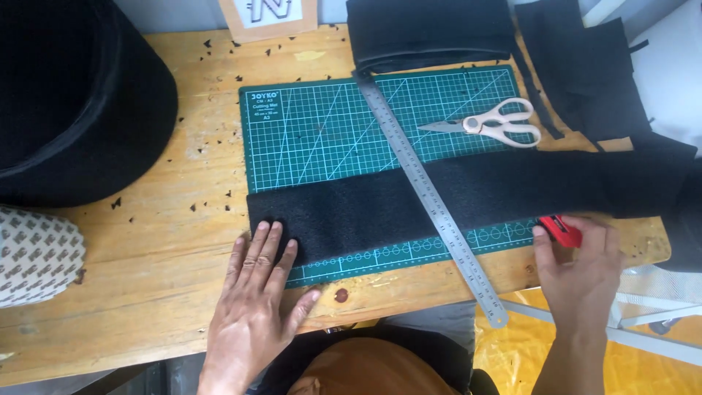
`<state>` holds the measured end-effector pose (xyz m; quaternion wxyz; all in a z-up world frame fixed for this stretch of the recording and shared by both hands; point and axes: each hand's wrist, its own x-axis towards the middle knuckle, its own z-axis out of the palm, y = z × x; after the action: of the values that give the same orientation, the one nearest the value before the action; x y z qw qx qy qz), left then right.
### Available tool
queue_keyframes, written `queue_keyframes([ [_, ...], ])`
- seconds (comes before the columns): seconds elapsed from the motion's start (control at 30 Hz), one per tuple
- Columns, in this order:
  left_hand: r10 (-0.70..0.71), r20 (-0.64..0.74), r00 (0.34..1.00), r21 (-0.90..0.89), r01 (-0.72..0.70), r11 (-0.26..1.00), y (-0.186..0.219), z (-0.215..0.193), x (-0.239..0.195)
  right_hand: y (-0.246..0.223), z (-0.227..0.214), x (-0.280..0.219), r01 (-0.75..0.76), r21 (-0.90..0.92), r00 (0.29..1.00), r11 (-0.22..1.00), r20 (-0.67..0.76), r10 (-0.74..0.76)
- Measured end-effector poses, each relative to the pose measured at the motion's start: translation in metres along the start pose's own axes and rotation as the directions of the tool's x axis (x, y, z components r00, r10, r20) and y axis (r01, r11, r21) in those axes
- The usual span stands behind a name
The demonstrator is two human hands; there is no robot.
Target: The person measures and cuts a piece of black fabric using a ruler and a utility knife on a green cutting mat. They then unroll a large roll of black fabric, measure a section, and cut a strip from it.
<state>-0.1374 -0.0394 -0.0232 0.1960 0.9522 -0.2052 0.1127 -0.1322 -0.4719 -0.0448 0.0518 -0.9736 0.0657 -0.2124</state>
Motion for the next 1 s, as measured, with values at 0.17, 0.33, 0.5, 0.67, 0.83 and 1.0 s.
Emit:
queue_keyframes([
  [0.17, 0.015, -0.013, 1.000, 0.008, -0.015, 1.000, 0.001, 0.000, 0.000, 0.010, -0.006, -0.009, -0.051, 0.085, 0.997, 0.995, 0.054, 0.047],
  [0.33, 0.035, -0.044, 0.998, 0.010, -0.034, 0.999, 0.001, 0.002, 0.002, 0.029, -0.016, -0.030, -0.125, 0.211, 0.990, 0.969, 0.095, 0.107],
  [0.5, 0.021, -0.033, 0.999, 0.003, -0.021, 1.000, 0.000, 0.001, 0.002, 0.054, -0.042, -0.044, -0.040, 0.402, 0.999, 0.915, 0.033, 0.029],
  [0.67, 0.034, -0.043, 0.999, 0.003, -0.034, 0.999, -0.001, 0.002, 0.002, 0.216, -0.001, -0.084, -0.347, 0.784, 0.937, 0.515, 0.314, 0.154],
  [0.83, 0.020, -0.015, 1.000, 0.023, -0.020, 1.000, 0.000, 0.001, 0.001, 0.127, -0.019, 0.032, -0.079, 0.519, 0.996, 0.851, 0.067, 0.052],
  [1.0, 0.011, -0.013, 1.000, 0.027, -0.011, 1.000, 0.000, -0.002, 0.001, 0.017, -0.009, 0.125, 0.156, 0.282, 0.982, 0.947, 0.056, -0.179],
])
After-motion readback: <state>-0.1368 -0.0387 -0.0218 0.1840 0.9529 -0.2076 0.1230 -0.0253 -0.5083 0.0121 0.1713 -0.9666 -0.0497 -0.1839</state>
